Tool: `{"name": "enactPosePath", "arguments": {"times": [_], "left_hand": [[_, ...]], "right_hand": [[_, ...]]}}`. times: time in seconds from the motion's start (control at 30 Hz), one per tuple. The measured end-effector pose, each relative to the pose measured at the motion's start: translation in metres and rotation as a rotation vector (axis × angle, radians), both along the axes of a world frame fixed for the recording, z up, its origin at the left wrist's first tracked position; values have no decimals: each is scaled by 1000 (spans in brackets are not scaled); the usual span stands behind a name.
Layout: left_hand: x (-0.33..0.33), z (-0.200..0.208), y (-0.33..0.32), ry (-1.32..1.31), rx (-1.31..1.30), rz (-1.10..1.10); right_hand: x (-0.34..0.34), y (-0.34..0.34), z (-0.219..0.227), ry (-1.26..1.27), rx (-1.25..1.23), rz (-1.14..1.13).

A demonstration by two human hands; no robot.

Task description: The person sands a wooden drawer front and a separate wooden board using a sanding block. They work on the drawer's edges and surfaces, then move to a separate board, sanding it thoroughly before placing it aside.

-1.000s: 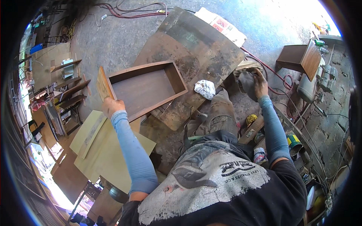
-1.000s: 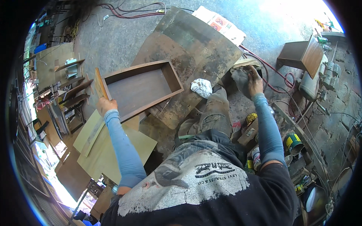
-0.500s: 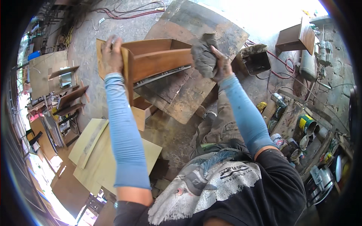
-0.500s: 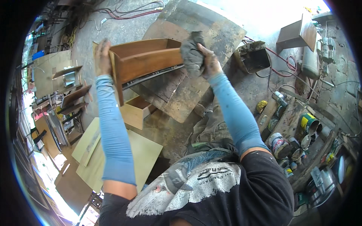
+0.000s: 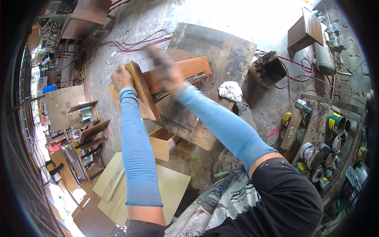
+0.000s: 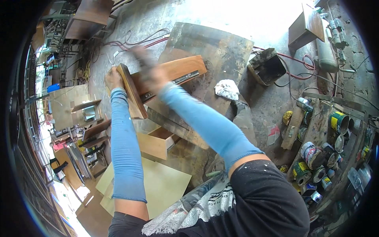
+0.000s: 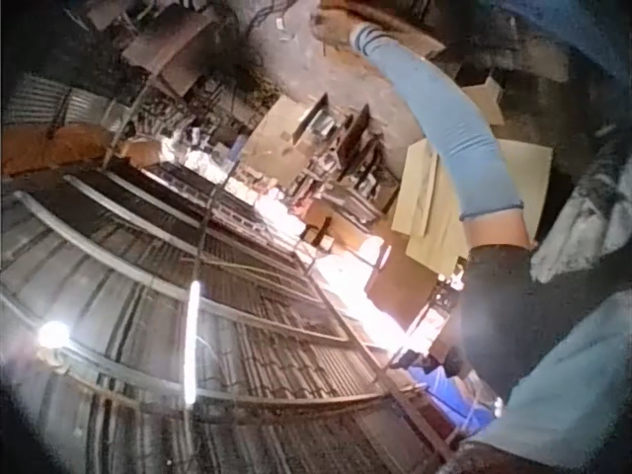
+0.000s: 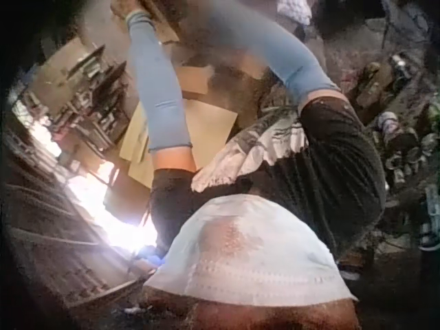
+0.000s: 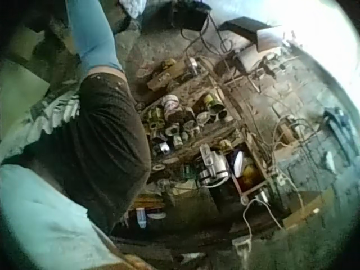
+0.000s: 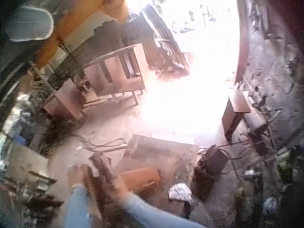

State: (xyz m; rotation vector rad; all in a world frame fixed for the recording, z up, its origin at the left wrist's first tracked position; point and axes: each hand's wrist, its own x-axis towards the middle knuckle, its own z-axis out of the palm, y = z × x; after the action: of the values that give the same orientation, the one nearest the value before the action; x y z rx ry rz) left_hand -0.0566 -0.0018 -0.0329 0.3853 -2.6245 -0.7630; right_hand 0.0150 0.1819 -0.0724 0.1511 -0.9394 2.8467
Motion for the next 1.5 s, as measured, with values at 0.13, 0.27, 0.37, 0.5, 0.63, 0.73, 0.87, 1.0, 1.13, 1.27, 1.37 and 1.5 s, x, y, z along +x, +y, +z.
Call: {"name": "enactPosePath", "arguments": {"times": [0.13,0.27,0.37,0.5,0.63,0.73,0.87,1.0,1.13,1.27,1.37,1.5], "left_hand": [[-39,-27,-52,-77,255,14],[-48,-40,-83,-32,-81,19],[-67,-41,-63,9,-136,-242],[-57,-24,-46,-78,-31,248],[-45,6,-32,-47,103,68],[-32,13,-4,-45,49,-49],[-37,7,18,-39,-53,5],[-39,15,-21,-63,34,56],[-32,8,-37,-32,105,86],[-50,5,-25,-92,401,139],[-60,13,-68,-74,162,83],[-47,-17,-104,-63,404,-59]], "right_hand": [[51,-40,41,345,915,-294],[46,-50,55,259,935,-290],[-38,-41,67,333,1005,-437],[74,-21,47,398,1084,-186],[154,-2,38,-155,-235,401],[56,23,59,-182,249,32],[18,-21,54,-207,364,-65],[96,4,20,-248,209,153],[28,33,-12,-199,573,-199],[-8,-17,-32,502,1063,-223],[-41,-15,-110,296,1188,-314],[-17,-45,-55,703,879,-77]]}}
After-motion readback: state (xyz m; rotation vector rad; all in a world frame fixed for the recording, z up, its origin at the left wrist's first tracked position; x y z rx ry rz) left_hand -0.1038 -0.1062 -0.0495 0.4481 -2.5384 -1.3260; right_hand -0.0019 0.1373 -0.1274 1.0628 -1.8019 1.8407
